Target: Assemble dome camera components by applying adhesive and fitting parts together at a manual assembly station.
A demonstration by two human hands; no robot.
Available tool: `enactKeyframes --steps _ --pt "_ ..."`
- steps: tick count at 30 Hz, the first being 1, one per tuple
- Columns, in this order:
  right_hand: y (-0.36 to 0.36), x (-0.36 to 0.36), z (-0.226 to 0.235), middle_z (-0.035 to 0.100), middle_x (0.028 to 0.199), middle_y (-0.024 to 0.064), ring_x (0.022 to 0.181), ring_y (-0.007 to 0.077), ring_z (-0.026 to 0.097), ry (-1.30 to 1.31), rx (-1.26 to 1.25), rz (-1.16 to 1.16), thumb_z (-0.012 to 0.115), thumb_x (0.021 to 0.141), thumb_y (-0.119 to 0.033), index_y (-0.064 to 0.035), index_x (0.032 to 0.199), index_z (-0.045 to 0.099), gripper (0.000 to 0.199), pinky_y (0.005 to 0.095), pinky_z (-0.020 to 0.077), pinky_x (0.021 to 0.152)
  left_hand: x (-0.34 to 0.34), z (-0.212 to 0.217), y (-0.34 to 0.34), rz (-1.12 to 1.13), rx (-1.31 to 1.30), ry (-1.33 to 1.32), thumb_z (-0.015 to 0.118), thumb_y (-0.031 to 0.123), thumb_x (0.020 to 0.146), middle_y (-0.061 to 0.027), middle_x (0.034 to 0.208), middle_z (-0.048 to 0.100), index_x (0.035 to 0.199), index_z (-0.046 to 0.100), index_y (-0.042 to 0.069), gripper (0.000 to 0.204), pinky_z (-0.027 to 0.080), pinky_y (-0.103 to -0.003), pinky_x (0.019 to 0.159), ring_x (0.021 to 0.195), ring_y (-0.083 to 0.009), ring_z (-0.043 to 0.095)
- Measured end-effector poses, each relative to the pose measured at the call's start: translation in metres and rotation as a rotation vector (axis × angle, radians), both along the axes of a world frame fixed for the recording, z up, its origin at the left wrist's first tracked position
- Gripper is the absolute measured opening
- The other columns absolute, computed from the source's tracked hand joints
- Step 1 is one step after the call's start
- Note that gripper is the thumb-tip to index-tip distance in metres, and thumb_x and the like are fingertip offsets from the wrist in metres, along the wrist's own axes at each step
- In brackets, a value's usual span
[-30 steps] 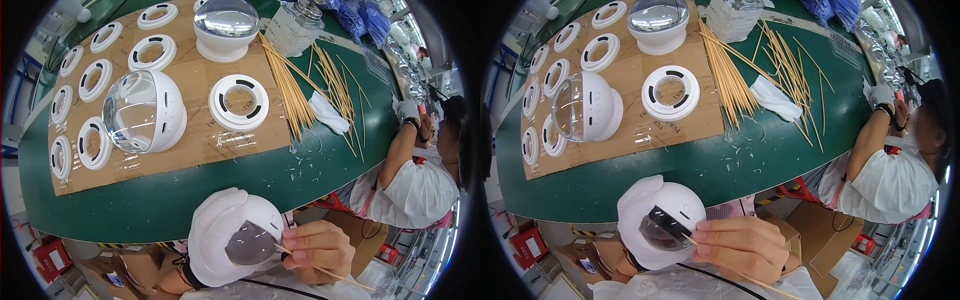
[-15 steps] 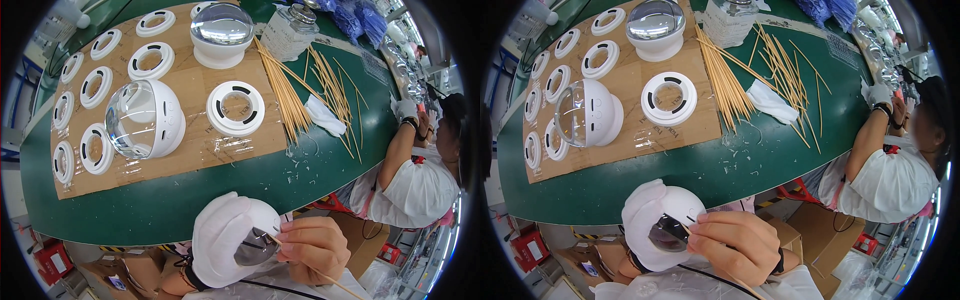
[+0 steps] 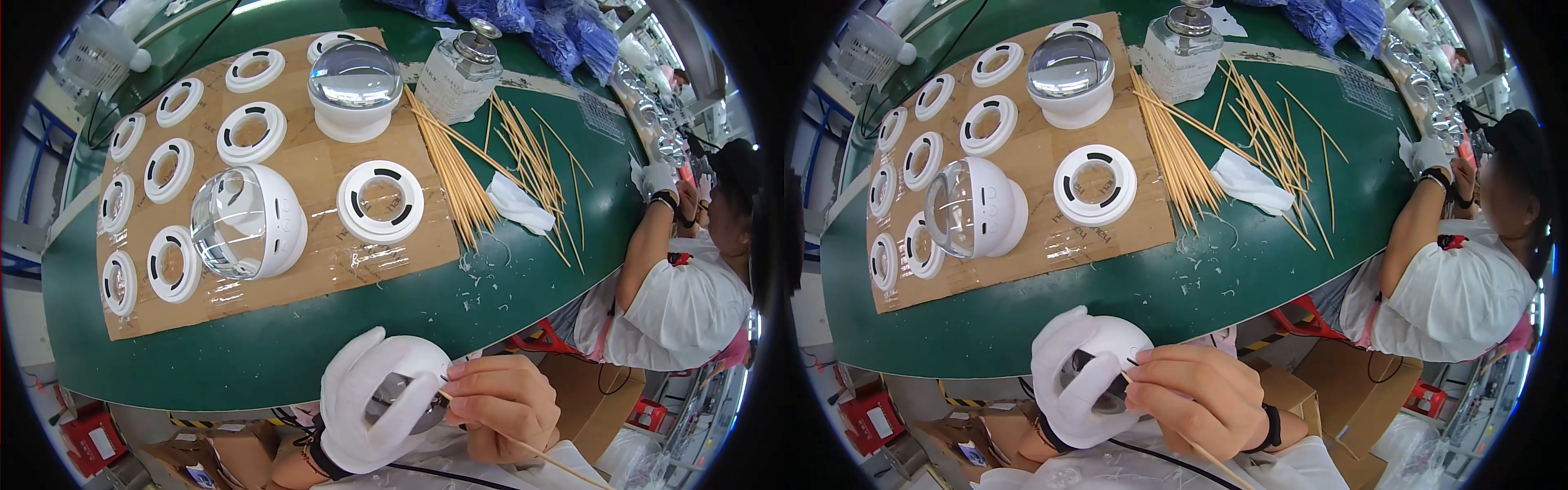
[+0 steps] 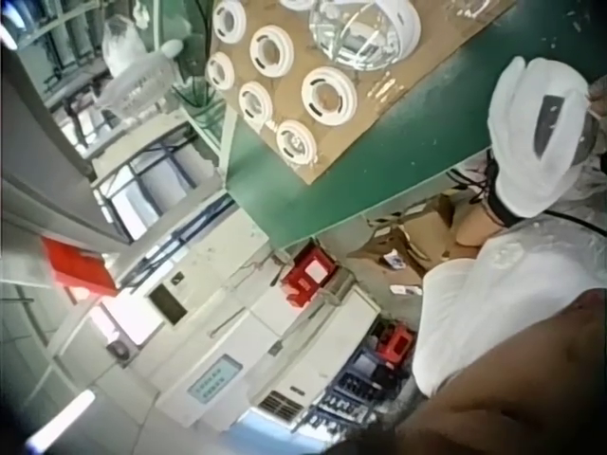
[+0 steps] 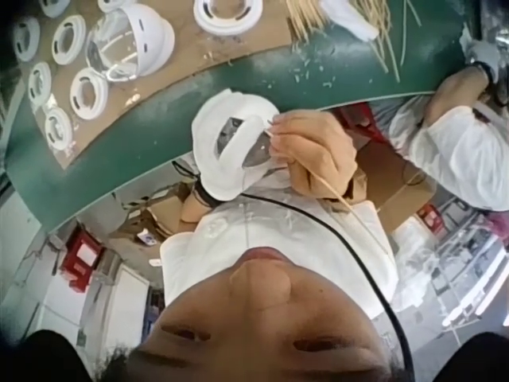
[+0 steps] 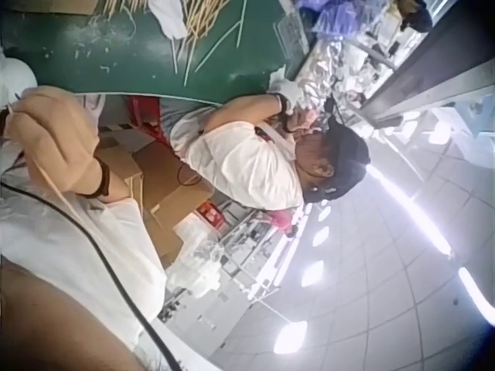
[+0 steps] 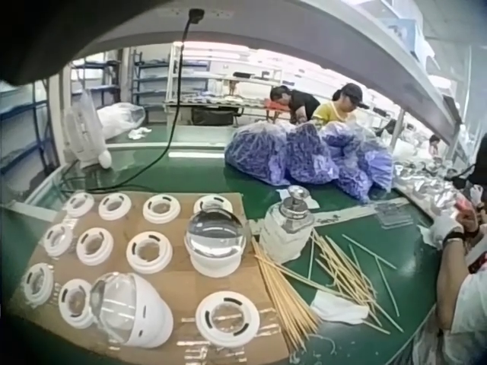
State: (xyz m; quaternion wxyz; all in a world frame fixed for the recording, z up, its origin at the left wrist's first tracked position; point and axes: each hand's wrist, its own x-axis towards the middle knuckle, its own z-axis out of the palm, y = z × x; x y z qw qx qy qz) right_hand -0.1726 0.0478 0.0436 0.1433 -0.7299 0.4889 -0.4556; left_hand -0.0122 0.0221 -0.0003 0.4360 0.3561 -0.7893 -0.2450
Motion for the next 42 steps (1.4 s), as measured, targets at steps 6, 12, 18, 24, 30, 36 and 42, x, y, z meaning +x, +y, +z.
enactKeyframes --steps 6,12,18,24,30,36,42 --pt "0.0 -0.002 0.001 0.066 0.083 0.0105 0.08 0.0261 0.067 0.02 0.045 0.029 0.065 0.064 0.011 -0.0026 0.085 0.06 0.026 0.0309 0.0532 0.069 0.001 0.0 0.0 0.006 0.051 0.056 0.081 0.013 0.057 -0.0149 0.117 0.054 0.112 0.058 0.014 0.06 0.046 -0.044 0.088 0.107 -0.0375 0.053" --pt "0.001 0.0 -0.001 0.066 0.082 0.0106 0.079 0.026 0.067 -0.026 0.023 -0.003 0.065 0.066 0.01 -0.0015 0.081 0.061 0.02 0.0313 0.0531 0.071 0.001 -0.002 -0.002 -0.057 0.063 0.085 0.083 0.015 0.057 -0.016 0.117 0.054 0.117 0.05 0.007 0.069 0.046 -0.046 0.09 0.104 -0.0366 0.055" --pt "0.003 0.0 0.0 0.067 0.082 0.0108 0.08 0.0258 0.067 -0.009 0.033 -0.003 0.066 0.064 0.01 -0.0016 0.082 0.061 0.022 0.0315 0.0533 0.071 0.002 -0.001 -0.002 -0.057 0.079 0.071 0.083 0.015 0.059 -0.0162 0.116 0.054 0.118 0.049 0.006 0.069 0.046 -0.047 0.091 0.102 -0.0366 0.055" --pt "0.003 0.003 -0.004 0.068 0.081 0.0141 0.08 0.0273 0.068 -0.081 0.048 -0.017 0.066 0.068 0.008 -0.0031 0.076 0.058 0.016 0.0324 0.0537 0.071 0.002 -0.003 -0.002 -0.038 0.061 0.065 0.084 0.016 0.058 -0.0169 0.117 0.053 0.119 0.048 0.005 0.071 0.046 -0.047 0.09 0.102 -0.0365 0.056" --pt "0.006 0.007 -0.007 0.069 0.081 0.0205 0.08 0.0307 0.069 -0.206 0.034 -0.038 0.061 0.082 -0.002 -0.0083 0.067 0.045 0.023 0.0336 0.0539 0.069 0.0 0.001 -0.002 0.002 0.077 0.093 0.085 0.015 0.057 -0.016 0.119 0.051 0.12 0.047 0.004 0.074 0.046 -0.046 0.089 0.103 -0.0374 0.055" --pt "0.004 0.009 -0.011 0.069 0.082 0.0199 0.081 0.0307 0.069 -0.224 0.008 -0.02 0.059 0.087 -0.005 -0.0059 0.073 0.046 0.019 0.0338 0.0531 0.068 0.003 0.005 -0.003 0.002 0.123 0.066 0.084 0.013 0.057 -0.0148 0.119 0.049 0.117 0.051 0.004 0.069 0.046 -0.046 0.088 0.106 -0.0382 0.053" --pt "0.003 -0.002 -0.01 0.068 0.085 0.0204 0.082 0.031 0.068 -0.146 0.017 0.05 0.056 0.086 0.0 -0.0024 0.089 0.048 0.008 0.0337 0.0526 0.067 0.0 0.003 -0.002 0.024 0.072 0.05 0.084 0.015 0.057 -0.0164 0.118 0.049 0.113 0.056 0.01 0.062 0.047 -0.046 0.086 0.105 -0.0386 0.053"
